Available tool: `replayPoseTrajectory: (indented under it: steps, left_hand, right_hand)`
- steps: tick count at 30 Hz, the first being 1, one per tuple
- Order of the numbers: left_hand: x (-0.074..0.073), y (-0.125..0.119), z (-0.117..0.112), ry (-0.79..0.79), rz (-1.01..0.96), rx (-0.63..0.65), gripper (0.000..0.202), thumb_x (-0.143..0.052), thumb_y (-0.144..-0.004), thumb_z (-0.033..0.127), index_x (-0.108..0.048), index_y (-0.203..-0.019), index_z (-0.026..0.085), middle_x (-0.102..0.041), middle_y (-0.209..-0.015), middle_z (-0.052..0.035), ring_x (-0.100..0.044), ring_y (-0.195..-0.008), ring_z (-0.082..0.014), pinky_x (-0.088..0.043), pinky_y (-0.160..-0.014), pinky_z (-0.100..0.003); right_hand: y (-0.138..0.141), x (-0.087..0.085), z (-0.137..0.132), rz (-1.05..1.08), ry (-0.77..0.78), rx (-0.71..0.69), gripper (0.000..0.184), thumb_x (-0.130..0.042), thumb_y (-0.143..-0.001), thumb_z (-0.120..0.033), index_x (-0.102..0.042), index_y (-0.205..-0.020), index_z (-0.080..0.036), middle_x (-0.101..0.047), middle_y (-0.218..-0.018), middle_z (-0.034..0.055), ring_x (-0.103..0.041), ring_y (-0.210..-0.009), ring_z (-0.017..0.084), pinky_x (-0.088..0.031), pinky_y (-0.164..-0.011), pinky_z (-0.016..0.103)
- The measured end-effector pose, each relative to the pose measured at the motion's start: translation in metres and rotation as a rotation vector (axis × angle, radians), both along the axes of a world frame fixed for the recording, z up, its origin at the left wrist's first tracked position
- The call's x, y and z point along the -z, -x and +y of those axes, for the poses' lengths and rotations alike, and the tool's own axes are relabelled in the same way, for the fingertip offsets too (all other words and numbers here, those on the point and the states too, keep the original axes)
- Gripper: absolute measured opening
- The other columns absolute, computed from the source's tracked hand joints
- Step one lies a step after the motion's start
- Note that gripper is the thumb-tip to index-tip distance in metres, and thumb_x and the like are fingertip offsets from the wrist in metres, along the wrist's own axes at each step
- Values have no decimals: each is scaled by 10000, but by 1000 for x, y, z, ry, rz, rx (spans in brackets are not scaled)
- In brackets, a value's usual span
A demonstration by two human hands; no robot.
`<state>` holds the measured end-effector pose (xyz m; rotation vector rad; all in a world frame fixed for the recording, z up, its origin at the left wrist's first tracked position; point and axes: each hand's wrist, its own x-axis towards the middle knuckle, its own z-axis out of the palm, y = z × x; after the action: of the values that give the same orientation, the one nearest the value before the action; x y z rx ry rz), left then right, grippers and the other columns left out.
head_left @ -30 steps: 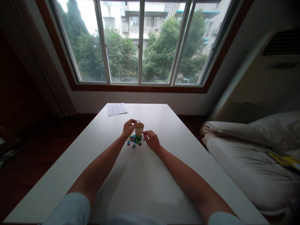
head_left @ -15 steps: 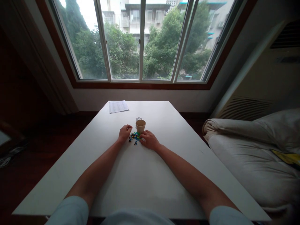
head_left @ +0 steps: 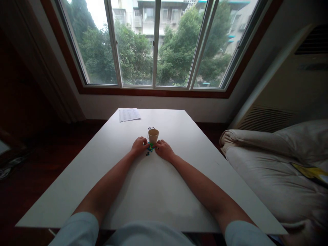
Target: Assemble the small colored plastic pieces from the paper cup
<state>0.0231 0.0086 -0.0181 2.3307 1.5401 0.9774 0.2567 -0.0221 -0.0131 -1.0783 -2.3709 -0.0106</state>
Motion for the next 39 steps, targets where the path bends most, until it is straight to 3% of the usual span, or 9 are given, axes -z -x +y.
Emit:
replayPoseTrajectory:
  steps: [7, 11, 16, 20, 28, 39]
  left_hand:
    - [-3, 6, -1, 27, 65, 110, 218, -782, -779, 396, -684, -780, 201, -627, -889, -41, -569, -886, -205, -453, -769, -308]
    - [-2, 13, 2, 37, 45, 128, 110, -731, -805, 308, -748, -857, 213, -645, -931, -52, -589, -944, -219, -482, -830, -330]
    - [-1, 14, 2, 8, 48, 174, 155, -662, -850, 248, -806, -909, 237, -670, -947, -71, -609, -978, -231, -499, -896, -358]
    - [-1, 12, 1, 3, 48, 161, 152, -682, -840, 266, -816, -908, 243, -682, -940, -68, -620, -971, -229, -510, -910, -360]
    - [0, 13, 3, 31, 33, 152, 276, -614, -767, 120, -814, -920, 232, -676, -964, -66, -607, -1011, -237, -510, -931, -370]
    - [2, 14, 4, 30, 53, 138, 184, -674, -797, 204, -810, -916, 239, -673, -981, -70, -607, -1022, -242, -509, -934, -371]
  right_hand:
    - [1, -1, -2, -23, -41, -96, 208, -678, -934, -215, -779, -1108, -265, -684, -1054, 76, -549, -994, 234, -464, -894, 358]
    - [2, -2, -2, -21, -47, -101, 152, -685, -935, -222, -786, -1044, -255, -682, -1032, 74, -546, -986, 235, -454, -887, 359]
    - [3, -2, -2, -12, -38, -90, 154, -703, -923, -215, -778, -1052, -251, -683, -1046, 77, -546, -1001, 239, -456, -889, 363]
    - [2, -3, -3, -13, -36, -85, 149, -709, -918, -215, -784, -1041, -251, -679, -1046, 80, -546, -1000, 239, -459, -886, 361]
    - [1, -1, -1, 3, -41, -110, 177, -700, -922, -220, -798, -1061, -268, -675, -1031, 73, -550, -989, 230, -453, -888, 356]
    - [2, -4, -3, -2, -36, -122, 101, -719, -919, -238, -791, -985, -262, -671, -1018, 67, -545, -987, 226, -442, -881, 344]
